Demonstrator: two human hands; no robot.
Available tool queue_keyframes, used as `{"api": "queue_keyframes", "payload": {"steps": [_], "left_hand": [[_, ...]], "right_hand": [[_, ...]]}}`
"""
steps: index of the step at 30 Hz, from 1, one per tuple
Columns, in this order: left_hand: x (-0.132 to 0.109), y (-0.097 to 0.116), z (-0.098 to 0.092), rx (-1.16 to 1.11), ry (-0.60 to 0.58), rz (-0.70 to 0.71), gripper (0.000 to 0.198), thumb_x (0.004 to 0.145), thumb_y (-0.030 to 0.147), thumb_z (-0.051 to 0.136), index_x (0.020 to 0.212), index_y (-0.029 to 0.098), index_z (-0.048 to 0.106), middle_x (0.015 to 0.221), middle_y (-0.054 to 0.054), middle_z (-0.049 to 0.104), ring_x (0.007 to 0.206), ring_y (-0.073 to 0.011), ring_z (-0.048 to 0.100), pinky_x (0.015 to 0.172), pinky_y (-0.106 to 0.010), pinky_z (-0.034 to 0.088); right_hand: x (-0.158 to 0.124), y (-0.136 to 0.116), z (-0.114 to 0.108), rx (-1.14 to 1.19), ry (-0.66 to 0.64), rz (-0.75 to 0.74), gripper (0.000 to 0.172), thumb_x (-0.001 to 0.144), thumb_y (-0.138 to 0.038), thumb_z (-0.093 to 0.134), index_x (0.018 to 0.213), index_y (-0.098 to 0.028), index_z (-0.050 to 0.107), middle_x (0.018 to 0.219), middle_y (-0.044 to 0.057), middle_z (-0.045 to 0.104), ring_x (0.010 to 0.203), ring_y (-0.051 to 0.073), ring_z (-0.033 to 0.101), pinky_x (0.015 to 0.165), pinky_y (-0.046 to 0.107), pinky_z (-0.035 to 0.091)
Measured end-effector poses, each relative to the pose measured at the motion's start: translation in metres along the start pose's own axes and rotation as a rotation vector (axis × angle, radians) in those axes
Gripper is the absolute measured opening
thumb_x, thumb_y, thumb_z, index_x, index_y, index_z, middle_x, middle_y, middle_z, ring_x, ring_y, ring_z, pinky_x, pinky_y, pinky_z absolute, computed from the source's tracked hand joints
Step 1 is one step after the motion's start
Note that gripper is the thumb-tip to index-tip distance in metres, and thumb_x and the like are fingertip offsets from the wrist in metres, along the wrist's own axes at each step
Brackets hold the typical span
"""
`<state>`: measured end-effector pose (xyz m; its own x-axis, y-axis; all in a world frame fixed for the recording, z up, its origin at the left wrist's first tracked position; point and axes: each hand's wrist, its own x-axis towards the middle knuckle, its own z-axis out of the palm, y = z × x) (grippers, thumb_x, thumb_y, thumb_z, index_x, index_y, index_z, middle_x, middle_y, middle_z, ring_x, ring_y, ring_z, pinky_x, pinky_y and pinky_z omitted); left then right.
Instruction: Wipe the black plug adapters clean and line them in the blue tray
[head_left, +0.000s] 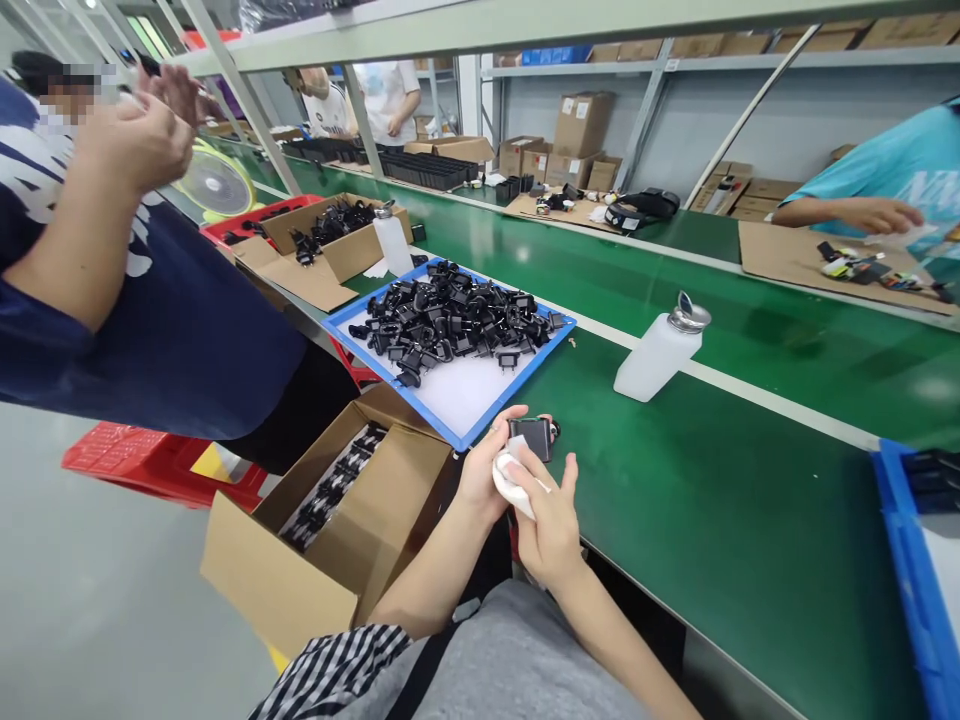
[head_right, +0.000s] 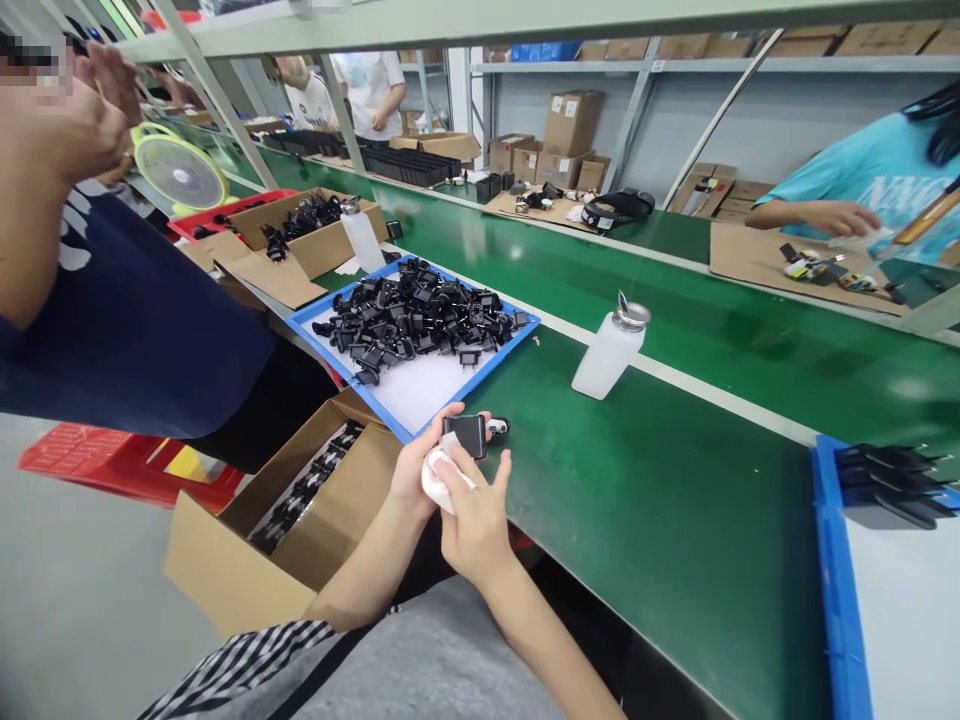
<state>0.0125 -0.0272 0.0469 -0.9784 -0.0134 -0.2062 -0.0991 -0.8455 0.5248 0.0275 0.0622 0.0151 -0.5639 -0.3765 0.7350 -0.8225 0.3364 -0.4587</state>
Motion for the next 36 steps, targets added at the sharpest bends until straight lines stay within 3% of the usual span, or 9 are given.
{"api": "queue_keyframes", "payload": {"steps": [3, 7, 9, 12, 16, 22, 25, 30, 36], "left_hand": [[-0.002, 0.007, 0.000, -0.026, -0.005, -0.001, 0.019, 0.074, 0.027, 0.044, 0.090, 0.017, 0.049, 0.089, -0.009, 0.059, 0.078, -0.0196, 0.057, 0.068, -0.031, 0.042], [-0.005, 0.013, 0.002, -0.071, -0.097, -0.005, 0.019, 0.075, 0.027, 0.043, 0.090, 0.018, 0.049, 0.094, -0.011, 0.058, 0.081, -0.0204, 0.056, 0.066, -0.030, 0.041], [-0.007, 0.013, 0.003, -0.070, -0.112, -0.006, 0.019, 0.076, 0.028, 0.043, 0.091, 0.018, 0.049, 0.094, -0.011, 0.057, 0.082, -0.0206, 0.056, 0.066, -0.030, 0.041], [-0.009, 0.009, 0.005, -0.053, -0.074, 0.032, 0.020, 0.075, 0.027, 0.045, 0.091, 0.018, 0.050, 0.092, -0.009, 0.058, 0.081, -0.0195, 0.056, 0.066, -0.029, 0.041], [-0.009, 0.003, 0.006, -0.044, 0.032, 0.078, 0.018, 0.072, 0.025, 0.047, 0.088, 0.018, 0.052, 0.086, -0.004, 0.059, 0.076, -0.0169, 0.056, 0.071, -0.029, 0.041], [-0.005, 0.008, 0.003, -0.043, 0.035, 0.026, 0.019, 0.073, 0.025, 0.046, 0.089, 0.017, 0.049, 0.084, -0.006, 0.060, 0.077, -0.0189, 0.057, 0.075, -0.034, 0.040], [-0.004, 0.012, 0.003, -0.050, -0.020, 0.038, 0.021, 0.072, 0.028, 0.046, 0.090, 0.017, 0.049, 0.090, -0.008, 0.059, 0.079, -0.0197, 0.057, 0.072, -0.033, 0.041], [-0.005, 0.012, 0.006, 0.044, -0.055, 0.117, 0.033, 0.062, 0.031, 0.059, 0.089, 0.019, 0.046, 0.090, -0.007, 0.059, 0.076, -0.0199, 0.057, 0.060, -0.027, 0.041], [-0.006, 0.008, 0.007, 0.262, -0.005, 0.239, 0.031, 0.056, 0.018, 0.065, 0.074, 0.019, 0.040, 0.076, 0.000, 0.060, 0.053, -0.0109, 0.056, 0.052, -0.022, 0.039]], "right_hand": [[-0.003, -0.001, -0.021, 0.131, 0.051, 0.183, 0.030, 0.077, -0.011, 0.034, 0.103, -0.018, 0.049, 0.107, 0.009, 0.055, 0.097, 0.020, 0.051, 0.094, 0.048, 0.018], [0.017, 0.005, -0.053, 0.102, 0.205, 0.696, 0.024, 0.079, -0.024, 0.039, 0.096, -0.018, 0.055, 0.092, 0.006, 0.062, 0.083, 0.021, 0.057, 0.072, 0.036, 0.044], [0.031, 0.008, -0.057, 0.019, 0.231, 0.753, 0.025, 0.078, -0.027, 0.041, 0.094, -0.018, 0.057, 0.090, 0.006, 0.062, 0.080, 0.021, 0.058, 0.066, 0.033, 0.046], [0.041, 0.006, -0.042, -0.099, 0.260, 0.498, 0.026, 0.078, -0.020, 0.040, 0.100, -0.018, 0.053, 0.101, 0.007, 0.058, 0.093, 0.020, 0.053, 0.081, 0.037, 0.039], [0.029, -0.004, -0.004, -0.151, 0.130, 0.001, 0.034, 0.076, -0.008, 0.033, 0.107, -0.016, 0.047, 0.108, 0.013, 0.053, 0.107, 0.021, 0.042, 0.094, 0.045, 0.021], [0.004, -0.004, -0.004, -0.022, 0.000, 0.019, 0.032, 0.075, -0.007, 0.034, 0.103, -0.015, 0.048, 0.106, 0.014, 0.054, 0.101, 0.022, 0.048, 0.094, 0.052, 0.007], [0.001, 0.000, -0.022, 0.101, 0.061, 0.187, 0.030, 0.076, -0.011, 0.036, 0.101, -0.019, 0.050, 0.107, 0.010, 0.054, 0.098, 0.021, 0.050, 0.094, 0.051, 0.014], [0.004, 0.010, -0.043, 0.241, 0.297, 0.772, 0.026, 0.075, -0.030, 0.042, 0.093, -0.018, 0.058, 0.095, 0.007, 0.061, 0.092, 0.024, 0.053, 0.081, 0.042, 0.036], [0.005, 0.013, -0.049, 0.241, 0.363, 0.940, 0.030, 0.070, -0.035, 0.047, 0.089, -0.016, 0.060, 0.089, 0.007, 0.062, 0.086, 0.023, 0.054, 0.072, 0.035, 0.040]]}}
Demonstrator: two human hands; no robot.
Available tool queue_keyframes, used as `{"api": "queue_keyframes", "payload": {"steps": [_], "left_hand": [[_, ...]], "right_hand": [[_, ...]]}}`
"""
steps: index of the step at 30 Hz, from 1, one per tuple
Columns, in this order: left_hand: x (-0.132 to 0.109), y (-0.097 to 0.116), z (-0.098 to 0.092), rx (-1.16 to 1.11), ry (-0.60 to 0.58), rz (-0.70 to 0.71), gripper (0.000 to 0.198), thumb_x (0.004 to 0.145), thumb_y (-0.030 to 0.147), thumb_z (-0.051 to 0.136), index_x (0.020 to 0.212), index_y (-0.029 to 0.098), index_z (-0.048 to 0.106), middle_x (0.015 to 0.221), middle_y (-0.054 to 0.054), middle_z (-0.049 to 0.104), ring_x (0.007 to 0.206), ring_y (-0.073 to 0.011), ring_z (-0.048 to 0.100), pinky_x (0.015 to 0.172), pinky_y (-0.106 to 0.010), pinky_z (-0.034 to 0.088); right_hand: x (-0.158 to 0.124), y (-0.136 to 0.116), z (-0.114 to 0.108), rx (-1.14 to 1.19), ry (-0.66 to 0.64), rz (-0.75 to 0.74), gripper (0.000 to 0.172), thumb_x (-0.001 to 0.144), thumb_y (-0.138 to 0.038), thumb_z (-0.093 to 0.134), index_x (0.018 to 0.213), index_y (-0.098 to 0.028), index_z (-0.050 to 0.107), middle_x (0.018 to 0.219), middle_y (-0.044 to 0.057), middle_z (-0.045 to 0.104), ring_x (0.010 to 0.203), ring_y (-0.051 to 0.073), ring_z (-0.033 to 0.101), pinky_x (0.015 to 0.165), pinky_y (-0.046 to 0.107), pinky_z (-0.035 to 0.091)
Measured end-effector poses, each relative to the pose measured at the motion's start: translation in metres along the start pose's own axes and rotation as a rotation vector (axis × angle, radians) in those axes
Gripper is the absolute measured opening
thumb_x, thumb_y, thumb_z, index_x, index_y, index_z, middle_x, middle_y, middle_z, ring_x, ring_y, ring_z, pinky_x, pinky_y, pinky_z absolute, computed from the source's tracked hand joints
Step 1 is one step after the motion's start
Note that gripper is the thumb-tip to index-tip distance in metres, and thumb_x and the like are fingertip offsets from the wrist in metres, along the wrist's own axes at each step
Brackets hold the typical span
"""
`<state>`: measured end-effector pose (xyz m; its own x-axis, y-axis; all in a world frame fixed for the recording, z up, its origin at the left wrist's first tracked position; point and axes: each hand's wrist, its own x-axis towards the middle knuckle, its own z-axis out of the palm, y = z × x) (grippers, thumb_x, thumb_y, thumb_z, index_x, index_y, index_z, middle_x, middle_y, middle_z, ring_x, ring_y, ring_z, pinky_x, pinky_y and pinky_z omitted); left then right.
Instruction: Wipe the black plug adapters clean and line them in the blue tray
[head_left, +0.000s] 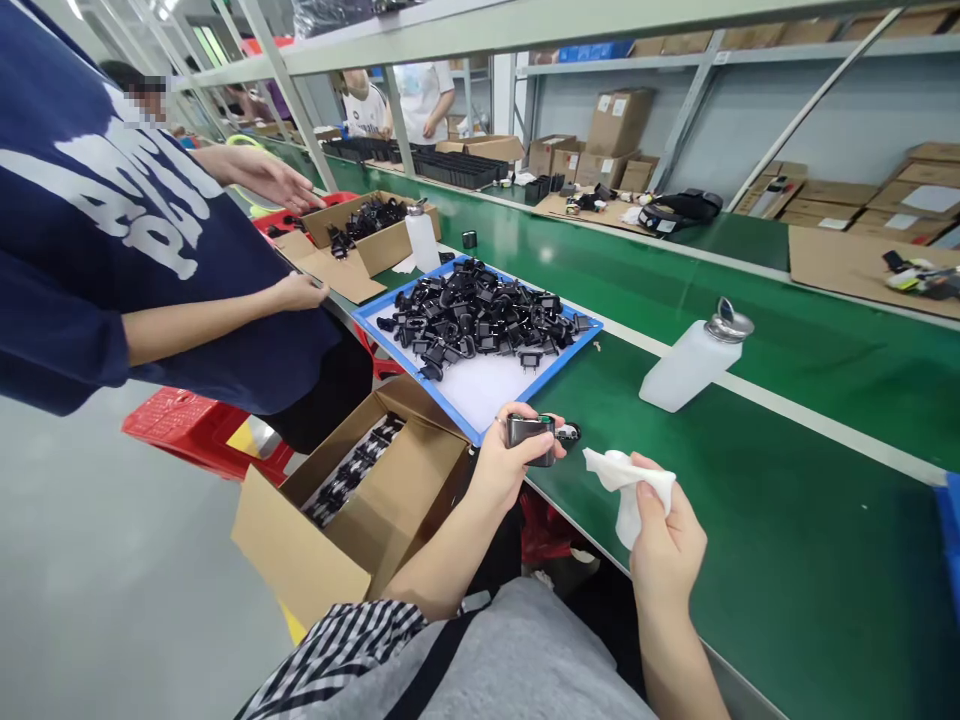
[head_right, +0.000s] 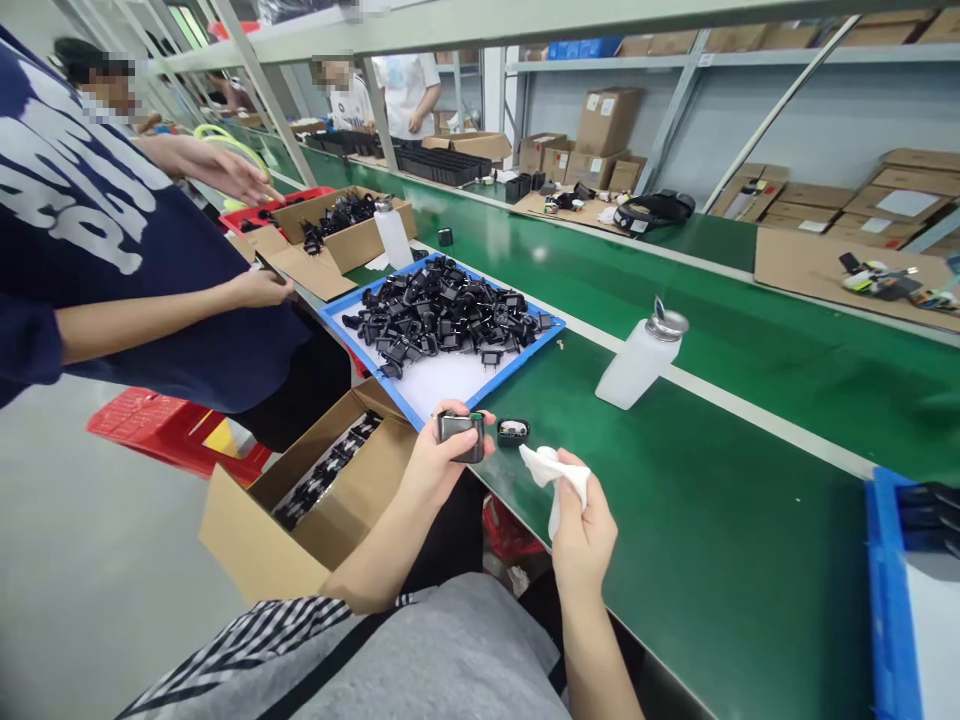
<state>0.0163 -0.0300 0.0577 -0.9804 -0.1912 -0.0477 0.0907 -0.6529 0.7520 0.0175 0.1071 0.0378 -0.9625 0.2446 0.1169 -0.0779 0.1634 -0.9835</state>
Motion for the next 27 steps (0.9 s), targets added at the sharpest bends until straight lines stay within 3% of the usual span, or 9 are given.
{"api": "queue_keyframes", "payload": {"steps": [4, 9, 14, 17, 19, 21, 23, 25, 27], "left_hand": [[0.003, -0.001, -0.001, -0.013, 0.008, 0.000, 0.028, 0.064, 0.039, 0.058, 0.071, 0.018, 0.041, 0.069, -0.002, 0.061, 0.046, -0.0119, 0.055, 0.047, -0.021, 0.037], [0.002, 0.001, -0.002, -0.097, 0.008, -0.071, 0.043, 0.066, 0.060, 0.041, 0.069, 0.016, 0.044, 0.067, -0.005, 0.062, 0.046, -0.0159, 0.056, 0.045, -0.024, 0.037], [-0.001, 0.005, -0.002, -0.085, 0.017, -0.046, 0.041, 0.065, 0.057, 0.045, 0.070, 0.017, 0.045, 0.070, -0.005, 0.062, 0.048, -0.0158, 0.056, 0.048, -0.025, 0.038], [0.000, 0.003, -0.005, 0.003, 0.064, 0.015, 0.034, 0.054, 0.036, 0.066, 0.072, 0.017, 0.044, 0.072, -0.002, 0.062, 0.051, -0.0139, 0.057, 0.050, -0.023, 0.039], [0.001, 0.000, -0.010, 0.054, 0.089, 0.040, 0.036, 0.049, 0.025, 0.071, 0.070, 0.017, 0.043, 0.071, -0.001, 0.062, 0.050, -0.0124, 0.056, 0.049, -0.021, 0.039], [0.001, -0.003, -0.017, 0.073, 0.096, 0.030, 0.032, 0.054, 0.032, 0.067, 0.067, 0.016, 0.042, 0.065, -0.001, 0.061, 0.044, -0.0118, 0.055, 0.044, -0.020, 0.037], [0.000, -0.006, -0.026, 0.070, 0.093, 0.002, 0.034, 0.062, 0.046, 0.056, 0.065, 0.015, 0.042, 0.060, -0.003, 0.061, 0.040, -0.0123, 0.053, 0.038, -0.020, 0.035], [-0.003, -0.009, -0.035, 0.054, 0.098, -0.009, 0.039, 0.065, 0.054, 0.048, 0.066, 0.015, 0.044, 0.063, -0.005, 0.061, 0.041, -0.0132, 0.054, 0.038, -0.020, 0.035], [-0.007, -0.013, -0.044, 0.058, 0.107, -0.017, 0.036, 0.062, 0.048, 0.056, 0.073, 0.016, 0.046, 0.070, -0.005, 0.063, 0.049, -0.0134, 0.057, 0.044, -0.021, 0.039]], "right_hand": [[-0.003, 0.001, 0.001, -0.027, -0.022, 0.007, 0.031, 0.070, -0.034, 0.046, 0.089, -0.016, 0.060, 0.090, 0.007, 0.062, 0.087, 0.023, 0.054, 0.073, 0.034, 0.040], [-0.002, 0.013, 0.000, 0.020, -0.019, 0.058, 0.034, 0.069, -0.038, 0.048, 0.091, -0.015, 0.060, 0.091, 0.008, 0.062, 0.087, 0.024, 0.054, 0.071, 0.034, 0.040], [0.006, 0.025, -0.006, 0.039, -0.031, 0.085, 0.037, 0.067, -0.040, 0.049, 0.091, -0.014, 0.060, 0.089, 0.008, 0.062, 0.083, 0.023, 0.055, 0.066, 0.033, 0.041], [0.026, 0.027, -0.015, -0.022, -0.116, 0.150, 0.039, 0.063, -0.041, 0.052, 0.088, -0.013, 0.061, 0.085, 0.008, 0.062, 0.080, 0.024, 0.055, 0.063, 0.032, 0.041], [0.048, 0.027, -0.020, -0.066, -0.214, 0.212, 0.040, 0.060, -0.042, 0.053, 0.085, -0.014, 0.061, 0.083, 0.007, 0.063, 0.077, 0.024, 0.055, 0.062, 0.033, 0.042], [0.074, 0.025, -0.022, -0.170, -0.270, 0.235, 0.043, 0.056, -0.043, 0.054, 0.086, -0.013, 0.060, 0.082, 0.009, 0.062, 0.077, 0.027, 0.055, 0.062, 0.036, 0.043], [0.097, 0.020, -0.018, -0.421, -0.230, 0.185, 0.054, 0.052, -0.042, 0.056, 0.096, -0.011, 0.056, 0.088, 0.014, 0.060, 0.084, 0.034, 0.052, 0.065, 0.044, 0.041], [0.114, 0.011, -0.006, -0.723, -0.184, 0.064, 0.067, 0.052, -0.039, 0.057, 0.109, -0.006, 0.047, 0.095, 0.021, 0.056, 0.092, 0.040, 0.046, 0.068, 0.053, 0.037], [0.121, -0.002, 0.016, -0.892, -0.252, -0.104, 0.066, 0.059, -0.038, 0.053, 0.115, -0.005, 0.041, 0.097, 0.023, 0.054, 0.093, 0.040, 0.045, 0.069, 0.054, 0.036]]}}
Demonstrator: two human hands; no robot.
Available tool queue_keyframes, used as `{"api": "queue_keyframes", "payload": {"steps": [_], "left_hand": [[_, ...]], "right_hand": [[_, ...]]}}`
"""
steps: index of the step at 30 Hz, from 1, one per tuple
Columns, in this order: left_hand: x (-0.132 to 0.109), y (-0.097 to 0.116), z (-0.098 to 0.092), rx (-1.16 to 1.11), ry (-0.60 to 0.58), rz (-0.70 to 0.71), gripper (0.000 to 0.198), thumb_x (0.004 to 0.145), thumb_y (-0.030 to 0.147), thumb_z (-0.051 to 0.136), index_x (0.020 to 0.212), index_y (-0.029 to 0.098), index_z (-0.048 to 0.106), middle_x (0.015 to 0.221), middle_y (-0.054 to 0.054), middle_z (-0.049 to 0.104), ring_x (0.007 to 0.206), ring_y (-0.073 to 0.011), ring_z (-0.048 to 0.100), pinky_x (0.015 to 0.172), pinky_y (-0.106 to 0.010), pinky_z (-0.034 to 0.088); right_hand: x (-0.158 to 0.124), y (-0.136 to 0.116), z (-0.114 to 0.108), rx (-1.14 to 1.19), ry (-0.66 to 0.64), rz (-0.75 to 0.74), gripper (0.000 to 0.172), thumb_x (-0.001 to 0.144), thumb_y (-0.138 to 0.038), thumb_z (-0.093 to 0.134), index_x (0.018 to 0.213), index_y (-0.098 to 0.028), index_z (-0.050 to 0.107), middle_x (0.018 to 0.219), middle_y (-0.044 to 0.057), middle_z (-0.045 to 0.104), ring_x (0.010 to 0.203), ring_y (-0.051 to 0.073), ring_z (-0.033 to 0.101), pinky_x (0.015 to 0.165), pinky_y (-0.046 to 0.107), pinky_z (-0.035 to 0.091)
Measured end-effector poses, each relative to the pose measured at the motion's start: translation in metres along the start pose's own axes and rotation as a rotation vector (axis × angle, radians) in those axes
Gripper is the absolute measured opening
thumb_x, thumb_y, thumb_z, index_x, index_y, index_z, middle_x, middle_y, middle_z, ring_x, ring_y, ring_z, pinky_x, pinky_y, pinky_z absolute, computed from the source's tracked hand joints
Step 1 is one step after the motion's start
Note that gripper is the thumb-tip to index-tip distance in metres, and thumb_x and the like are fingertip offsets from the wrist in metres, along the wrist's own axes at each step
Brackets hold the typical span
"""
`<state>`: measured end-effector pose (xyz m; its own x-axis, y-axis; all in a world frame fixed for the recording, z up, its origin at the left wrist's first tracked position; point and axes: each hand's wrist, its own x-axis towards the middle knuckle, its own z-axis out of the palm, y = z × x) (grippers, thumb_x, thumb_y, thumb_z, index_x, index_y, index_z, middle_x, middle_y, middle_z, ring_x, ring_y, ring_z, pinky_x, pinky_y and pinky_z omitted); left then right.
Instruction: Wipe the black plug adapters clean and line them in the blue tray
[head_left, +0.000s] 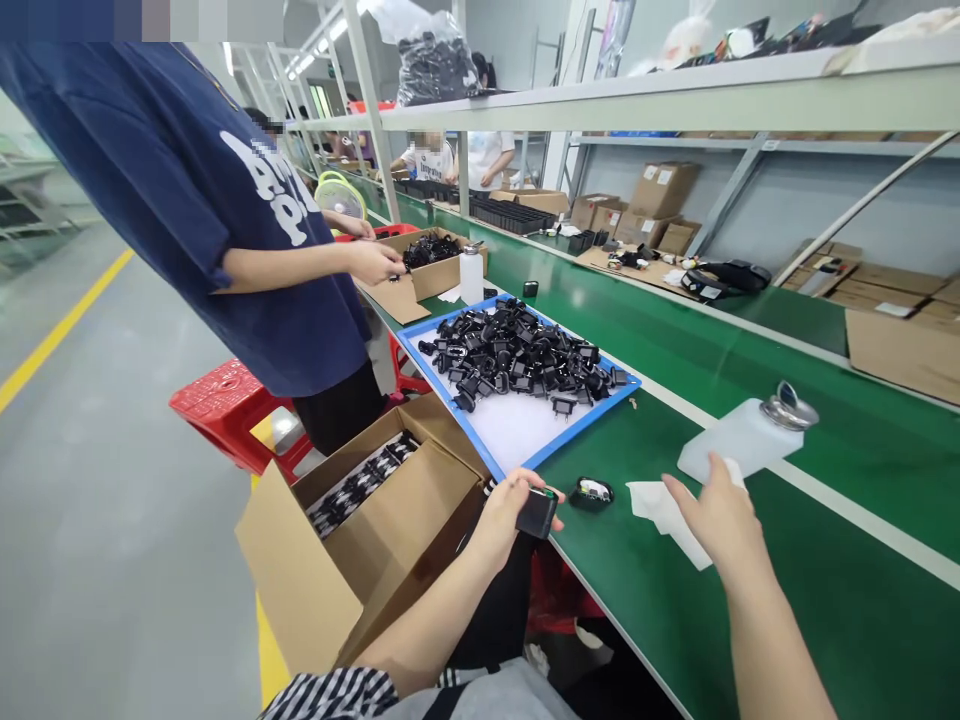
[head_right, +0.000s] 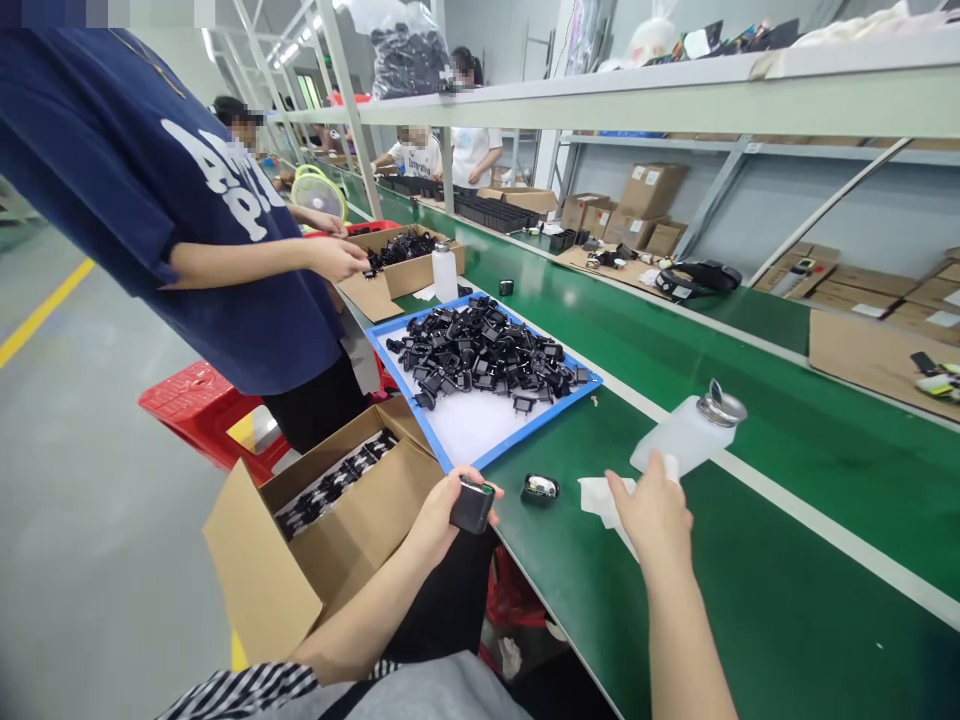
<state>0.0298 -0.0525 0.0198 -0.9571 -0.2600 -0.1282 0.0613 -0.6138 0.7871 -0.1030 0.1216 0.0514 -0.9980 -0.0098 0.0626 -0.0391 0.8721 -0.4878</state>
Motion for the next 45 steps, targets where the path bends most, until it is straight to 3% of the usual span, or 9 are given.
{"api": "queue_keyframes", "payload": {"steps": [5, 9, 12, 19, 24, 28, 35, 41, 45], "left_hand": [[-0.009, -0.012, -0.012, 0.193, -0.020, -0.029, 0.036, 0.050, 0.021, 0.071, 0.080, 0.016, 0.051, 0.080, -0.005, 0.062, 0.069, -0.0138, 0.056, 0.064, -0.024, 0.042], [-0.015, -0.023, -0.013, 0.449, 0.006, 0.008, 0.034, 0.046, 0.020, 0.072, 0.078, 0.016, 0.058, 0.084, -0.005, 0.060, 0.076, -0.0178, 0.054, 0.070, -0.028, 0.040], [-0.018, -0.027, -0.010, 0.590, 0.008, 0.040, 0.034, 0.047, 0.020, 0.071, 0.079, 0.019, 0.061, 0.081, -0.004, 0.060, 0.077, -0.0203, 0.053, 0.072, -0.032, 0.040], [-0.013, -0.032, 0.003, 0.718, -0.104, 0.053, 0.030, 0.052, 0.019, 0.067, 0.082, 0.021, 0.062, 0.083, -0.004, 0.062, 0.080, -0.0224, 0.054, 0.075, -0.035, 0.040], [-0.007, -0.043, 0.012, 0.715, -0.162, 0.098, 0.030, 0.053, 0.019, 0.066, 0.082, 0.021, 0.062, 0.084, -0.004, 0.061, 0.079, -0.0222, 0.054, 0.075, -0.035, 0.040], [-0.003, -0.052, 0.019, 0.739, -0.196, 0.182, 0.029, 0.054, 0.020, 0.066, 0.083, 0.021, 0.061, 0.086, -0.004, 0.060, 0.083, -0.0211, 0.054, 0.076, -0.034, 0.040], [0.009, -0.064, 0.027, 0.956, -0.201, 0.221, 0.034, 0.056, 0.019, 0.064, 0.089, 0.018, 0.056, 0.089, -0.003, 0.060, 0.086, -0.0173, 0.054, 0.080, -0.033, 0.040], [0.010, -0.066, 0.025, 0.990, -0.215, 0.204, 0.042, 0.057, 0.020, 0.064, 0.097, 0.019, 0.050, 0.096, -0.003, 0.059, 0.089, -0.0158, 0.053, 0.080, -0.032, 0.042], [0.009, -0.063, 0.022, 0.918, -0.249, 0.177, 0.044, 0.057, 0.018, 0.062, 0.099, 0.017, 0.048, 0.102, -0.004, 0.056, 0.091, -0.0147, 0.053, 0.079, -0.029, 0.043]], "right_hand": [[0.026, -0.079, 0.037, -0.076, -0.262, -0.502, 0.034, 0.073, -0.025, 0.041, 0.105, -0.015, 0.050, 0.107, 0.013, 0.052, 0.101, 0.026, 0.045, 0.082, 0.038, 0.035], [0.051, -0.112, 0.074, -0.066, -0.362, -0.493, 0.032, 0.060, -0.022, 0.060, 0.091, -0.014, 0.056, 0.101, 0.015, 0.054, 0.099, 0.030, 0.045, 0.083, 0.042, 0.032], [0.065, -0.112, 0.083, 0.028, -0.380, -0.432, 0.028, 0.051, -0.016, 0.066, 0.078, -0.012, 0.059, 0.095, 0.015, 0.056, 0.093, 0.031, 0.049, 0.080, 0.042, 0.035], [0.057, -0.087, 0.052, 0.504, -0.416, -0.270, 0.038, 0.083, -0.027, 0.016, 0.110, -0.016, 0.041, 0.090, 0.007, 0.059, 0.072, 0.014, 0.060, 0.059, 0.026, 0.046], [0.032, -0.065, 0.029, 1.313, -0.539, 0.047, 0.032, 0.080, -0.032, 0.031, 0.106, -0.020, 0.046, 0.072, 0.001, 0.058, 0.048, 0.009, 0.056, 0.041, 0.019, 0.042], [0.018, -0.048, 0.016, 1.510, -0.576, 0.121, 0.027, 0.077, -0.032, 0.038, 0.099, -0.022, 0.050, 0.066, -0.002, 0.057, 0.046, 0.008, 0.055, 0.037, 0.016, 0.039], [-0.008, -0.012, 0.003, 1.247, -0.402, -0.009, 0.052, 0.062, -0.024, 0.057, 0.112, -0.024, 0.040, 0.065, -0.004, 0.059, 0.051, 0.011, 0.059, 0.045, 0.019, 0.045], [-0.051, 0.008, 0.000, 0.674, -0.144, -0.179, 0.033, 0.065, -0.028, 0.051, 0.098, -0.023, 0.053, 0.072, -0.001, 0.061, 0.038, 0.007, 0.051, 0.044, 0.023, 0.044], [-0.068, 0.013, -0.003, 0.534, -0.231, -0.156, 0.026, 0.067, -0.030, 0.048, 0.090, -0.020, 0.055, 0.062, -0.001, 0.060, 0.041, 0.010, 0.052, 0.046, 0.023, 0.044]]}}
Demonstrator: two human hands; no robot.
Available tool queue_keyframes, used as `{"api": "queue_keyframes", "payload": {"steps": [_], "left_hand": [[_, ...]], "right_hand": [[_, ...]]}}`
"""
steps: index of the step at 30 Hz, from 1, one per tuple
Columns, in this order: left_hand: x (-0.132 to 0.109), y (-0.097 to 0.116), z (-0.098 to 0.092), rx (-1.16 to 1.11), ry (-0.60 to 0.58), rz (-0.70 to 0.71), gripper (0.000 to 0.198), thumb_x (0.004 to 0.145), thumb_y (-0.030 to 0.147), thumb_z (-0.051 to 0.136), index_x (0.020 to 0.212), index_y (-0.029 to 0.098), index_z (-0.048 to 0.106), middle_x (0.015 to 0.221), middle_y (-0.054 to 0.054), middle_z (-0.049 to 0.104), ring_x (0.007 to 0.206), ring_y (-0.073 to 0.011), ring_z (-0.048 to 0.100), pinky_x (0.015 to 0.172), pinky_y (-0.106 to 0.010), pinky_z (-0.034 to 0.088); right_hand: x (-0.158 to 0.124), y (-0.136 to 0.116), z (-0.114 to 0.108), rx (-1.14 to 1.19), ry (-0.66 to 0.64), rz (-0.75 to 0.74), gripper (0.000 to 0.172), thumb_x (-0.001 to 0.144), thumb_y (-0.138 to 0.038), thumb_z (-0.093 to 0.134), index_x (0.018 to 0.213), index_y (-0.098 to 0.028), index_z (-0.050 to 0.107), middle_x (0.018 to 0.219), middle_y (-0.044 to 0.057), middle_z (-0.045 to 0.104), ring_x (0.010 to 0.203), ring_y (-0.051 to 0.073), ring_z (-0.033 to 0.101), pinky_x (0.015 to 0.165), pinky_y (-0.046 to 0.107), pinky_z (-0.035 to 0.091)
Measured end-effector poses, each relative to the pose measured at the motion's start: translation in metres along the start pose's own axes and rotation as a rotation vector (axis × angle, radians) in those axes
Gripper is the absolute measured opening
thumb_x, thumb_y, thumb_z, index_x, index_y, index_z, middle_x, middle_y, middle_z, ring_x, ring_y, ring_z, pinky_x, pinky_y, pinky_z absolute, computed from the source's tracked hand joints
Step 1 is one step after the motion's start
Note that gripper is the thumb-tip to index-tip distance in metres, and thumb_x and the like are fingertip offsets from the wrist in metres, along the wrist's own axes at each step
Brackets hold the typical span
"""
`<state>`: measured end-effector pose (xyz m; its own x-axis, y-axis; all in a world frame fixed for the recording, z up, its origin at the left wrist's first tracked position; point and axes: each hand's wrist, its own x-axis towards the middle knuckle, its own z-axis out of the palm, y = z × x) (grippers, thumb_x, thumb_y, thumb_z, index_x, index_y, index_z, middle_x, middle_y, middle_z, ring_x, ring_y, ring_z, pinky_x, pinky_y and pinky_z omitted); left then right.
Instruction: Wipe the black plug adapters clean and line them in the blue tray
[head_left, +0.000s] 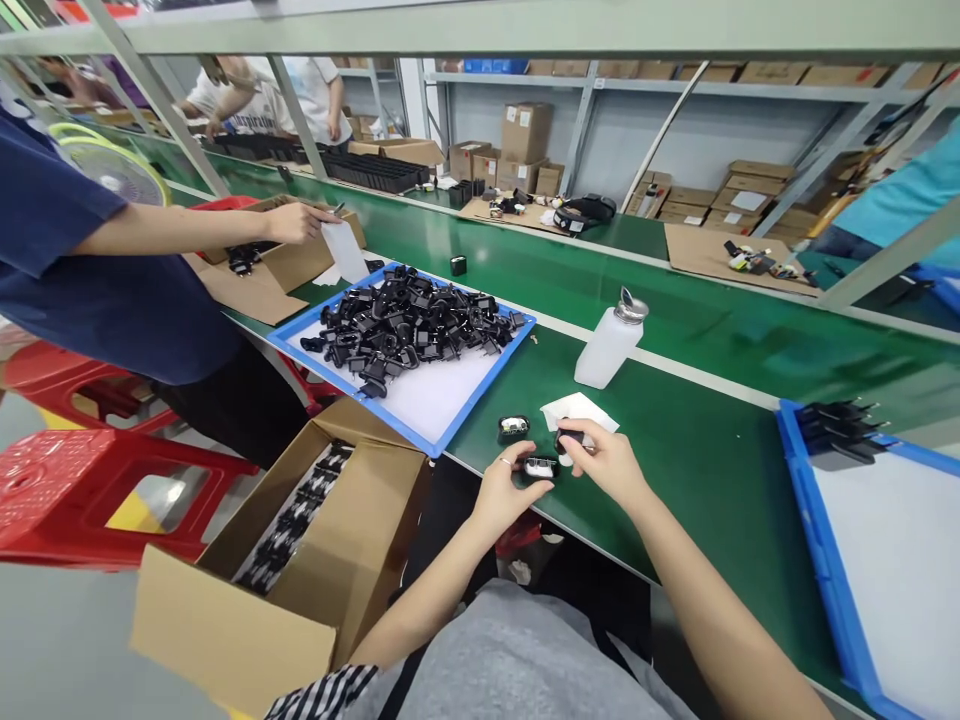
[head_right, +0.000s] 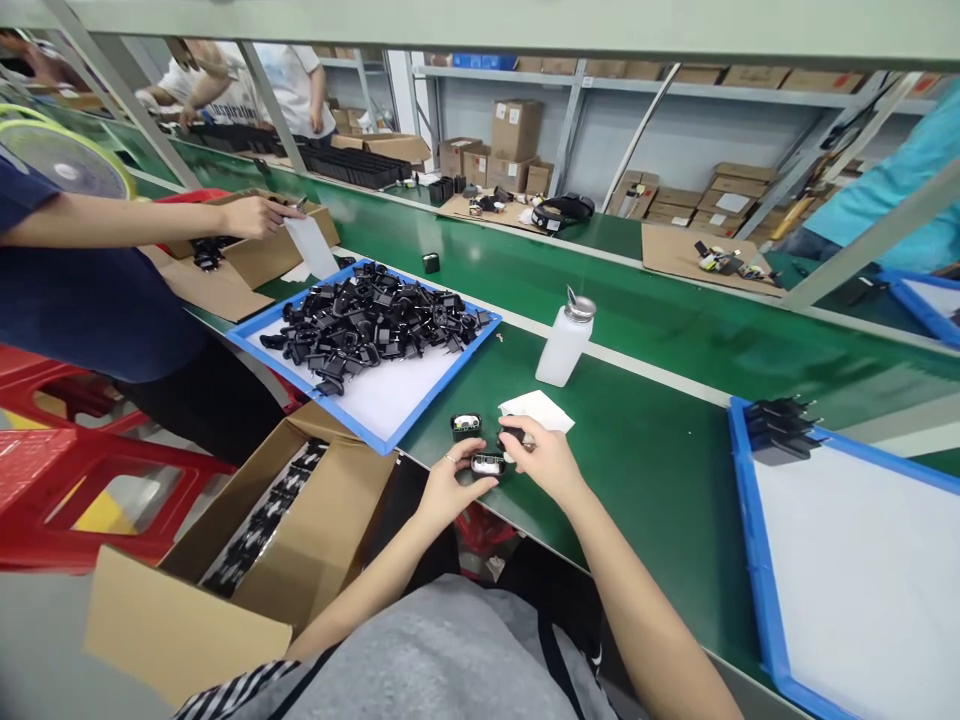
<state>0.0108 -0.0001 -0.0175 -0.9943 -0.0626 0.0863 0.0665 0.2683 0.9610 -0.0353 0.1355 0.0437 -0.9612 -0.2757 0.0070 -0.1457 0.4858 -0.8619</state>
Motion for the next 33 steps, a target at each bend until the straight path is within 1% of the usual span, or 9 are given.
{"api": "queue_keyframes", "payload": {"steps": [3, 5, 9, 14, 17, 19, 22, 28, 33], "left_hand": [[0.000, 0.001, -0.001, 0.001, 0.004, -0.004, 0.038, 0.060, 0.019, 0.060, 0.096, 0.017, 0.050, 0.097, -0.003, 0.058, 0.087, -0.0141, 0.054, 0.078, -0.029, 0.044], [0.000, 0.001, -0.001, 0.021, 0.010, -0.011, 0.035, 0.060, 0.020, 0.059, 0.094, 0.017, 0.052, 0.094, -0.003, 0.059, 0.084, -0.0138, 0.055, 0.076, -0.029, 0.044], [0.000, 0.002, -0.003, 0.040, -0.009, -0.018, 0.035, 0.060, 0.018, 0.059, 0.095, 0.017, 0.051, 0.096, -0.003, 0.058, 0.084, -0.0136, 0.054, 0.074, -0.027, 0.045], [-0.001, 0.007, -0.003, 0.155, -0.082, 0.005, 0.057, 0.054, 0.025, 0.065, 0.107, 0.019, 0.044, 0.100, -0.004, 0.053, 0.087, -0.0171, 0.052, 0.073, -0.031, 0.045], [-0.001, 0.010, 0.002, 0.163, -0.098, 0.022, 0.069, 0.048, 0.030, 0.069, 0.109, 0.017, 0.041, 0.108, -0.006, 0.048, 0.089, -0.0177, 0.051, 0.077, -0.031, 0.043], [0.000, 0.012, 0.007, 0.149, -0.118, -0.006, 0.070, 0.046, 0.031, 0.070, 0.108, 0.016, 0.041, 0.108, -0.007, 0.047, 0.074, -0.0138, 0.053, 0.068, -0.028, 0.045], [0.000, 0.011, 0.015, 0.096, -0.150, -0.029, 0.064, 0.048, 0.029, 0.069, 0.104, 0.015, 0.044, 0.103, -0.006, 0.049, 0.051, -0.0053, 0.047, 0.054, -0.024, 0.045], [0.002, 0.008, 0.022, -0.066, -0.199, -0.035, 0.055, 0.051, 0.025, 0.067, 0.101, 0.016, 0.045, 0.102, -0.004, 0.047, 0.046, -0.0011, 0.044, 0.046, -0.019, 0.043], [0.002, 0.010, 0.023, -0.057, -0.184, -0.023, 0.051, 0.050, 0.025, 0.066, 0.096, 0.016, 0.048, 0.105, -0.005, 0.045, 0.045, -0.0007, 0.044, 0.046, -0.019, 0.043]], "right_hand": [[-0.004, -0.003, -0.002, 0.039, -0.190, 0.041, 0.035, 0.063, -0.029, 0.053, 0.096, -0.017, 0.050, 0.055, -0.002, 0.058, 0.051, 0.014, 0.057, 0.049, 0.024, 0.044], [-0.005, -0.006, -0.004, -0.038, -0.226, 0.025, 0.031, 0.065, -0.029, 0.051, 0.094, -0.018, 0.051, 0.055, -0.002, 0.058, 0.050, 0.013, 0.055, 0.050, 0.023, 0.042], [-0.006, -0.009, -0.006, -0.233, -0.114, -0.008, 0.018, 0.062, -0.036, 0.053, 0.068, -0.019, 0.057, 0.052, -0.003, 0.055, 0.042, 0.010, 0.046, 0.045, 0.022, 0.035], [-0.008, 0.001, -0.004, -0.107, 0.099, 0.038, 0.028, 0.062, -0.043, 0.051, 0.050, -0.018, 0.049, 0.044, -0.003, 0.048, 0.041, 0.009, 0.041, 0.043, 0.022, 0.032], [-0.012, 0.008, -0.002, -0.027, 0.174, 0.124, 0.029, 0.061, -0.044, 0.052, 0.050, -0.017, 0.047, 0.047, -0.001, 0.050, 0.044, 0.011, 0.044, 0.045, 0.022, 0.034], [-0.014, 0.010, -0.001, -0.012, 0.168, 0.153, 0.028, 0.061, -0.044, 0.051, 0.053, -0.017, 0.049, 0.052, 0.000, 0.053, 0.046, 0.012, 0.046, 0.046, 0.023, 0.035], [-0.017, 0.011, 0.002, -0.043, 0.148, 0.143, 0.025, 0.061, -0.041, 0.051, 0.058, -0.016, 0.053, 0.058, 0.002, 0.056, 0.048, 0.012, 0.048, 0.048, 0.024, 0.037], [-0.018, 0.012, 0.003, -0.012, 0.189, 0.164, 0.029, 0.061, -0.044, 0.048, 0.065, -0.016, 0.055, 0.055, 0.001, 0.055, 0.047, 0.013, 0.048, 0.045, 0.023, 0.036], [-0.026, 0.008, 0.004, -0.295, 0.183, 0.157, 0.025, 0.065, -0.041, 0.046, 0.070, -0.019, 0.055, 0.057, 0.001, 0.058, 0.048, 0.014, 0.051, 0.047, 0.024, 0.037]]}}
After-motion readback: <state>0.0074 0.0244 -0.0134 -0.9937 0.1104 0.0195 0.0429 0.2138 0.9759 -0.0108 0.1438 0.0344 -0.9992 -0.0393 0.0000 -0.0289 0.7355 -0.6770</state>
